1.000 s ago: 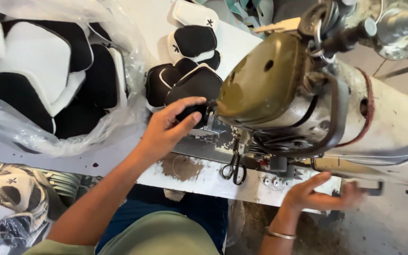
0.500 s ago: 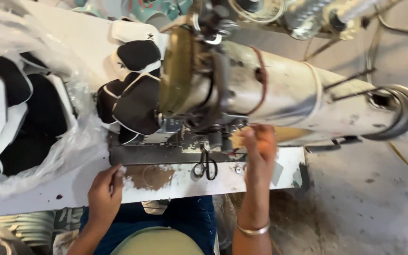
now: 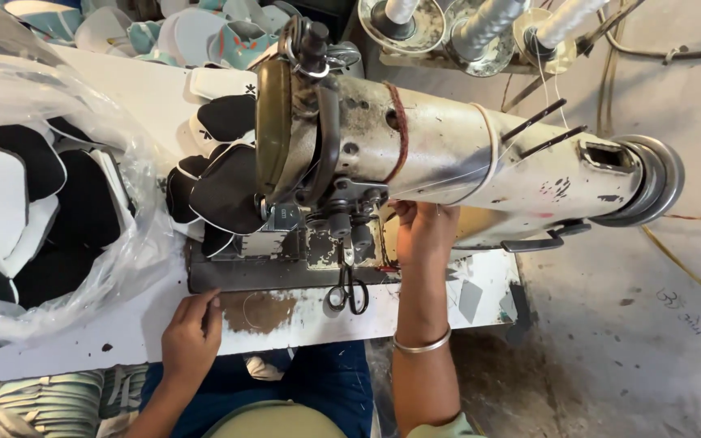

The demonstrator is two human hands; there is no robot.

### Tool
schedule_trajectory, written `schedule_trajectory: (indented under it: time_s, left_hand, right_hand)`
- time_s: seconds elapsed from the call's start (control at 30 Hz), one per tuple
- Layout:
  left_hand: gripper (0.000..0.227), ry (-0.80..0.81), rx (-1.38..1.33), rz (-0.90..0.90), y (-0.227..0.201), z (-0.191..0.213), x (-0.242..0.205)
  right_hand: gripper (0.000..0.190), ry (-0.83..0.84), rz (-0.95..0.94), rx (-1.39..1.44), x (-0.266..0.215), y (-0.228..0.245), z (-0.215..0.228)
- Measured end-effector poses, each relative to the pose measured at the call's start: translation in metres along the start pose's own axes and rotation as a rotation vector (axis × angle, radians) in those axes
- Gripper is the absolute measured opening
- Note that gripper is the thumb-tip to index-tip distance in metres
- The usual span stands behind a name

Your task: The person uses a sewing machine to stitch the edges of black and white slipper components. They repeatedly pick up a slipper part, guide it under the needle to sew the perimeter, and then place the finished item on a pile on the table.

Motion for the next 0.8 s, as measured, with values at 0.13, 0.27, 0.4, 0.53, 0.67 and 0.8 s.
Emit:
schedule_trajectory:
  time_s: [0.13, 0.27, 0.4, 0.53, 0.67, 0.8]
  left_hand:
    - [0.021, -0.014, 0.018, -0.038, 0.003, -0.001, 0.000]
    - [0.022, -0.011, -0.045, -0.012, 0.008, 0.004, 0.000]
    - [0.023, 0.046, -0.333, 0.092, -0.001, 0.037, 0.006]
    - [0.018, -0.215, -0.175, -0.259, -0.039, 0.115, 0.022]
    - [0.009, -0.427, 0.271, -0.171, -0.021, 0.180, 0.079]
    - [0.049, -0.505, 0.696, -0.110, 0.002, 0.201, 0.122]
  right_hand:
    - [0.028, -0.006, 0.012, -0.030, 0.002, 0.004, -0.006]
    - [0.030, 0.028, -0.071, -0.035, -0.003, -0.001, 0.018]
    - [0.018, 0.043, -0.180, -0.204, -0.046, 0.000, 0.022]
    - [0.017, -0.016, -0.399, -0.433, -0.109, -0.034, 0.044]
    - [0.021, -0.002, -0.599, -0.569, -0.180, -0.077, 0.024]
    - [0.025, 0.434, -0.848, -0.676, -0.232, -0.105, -0.027]
Point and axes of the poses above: each hand's wrist, its own x-axis towards the middle knuckle, its own z-axis out of the back of the hand, y = z × x, the point moved 7 cm from there along x, towards the middle knuckle, and after that the axes turned 4 degrees about y, right-handed, at the moved point
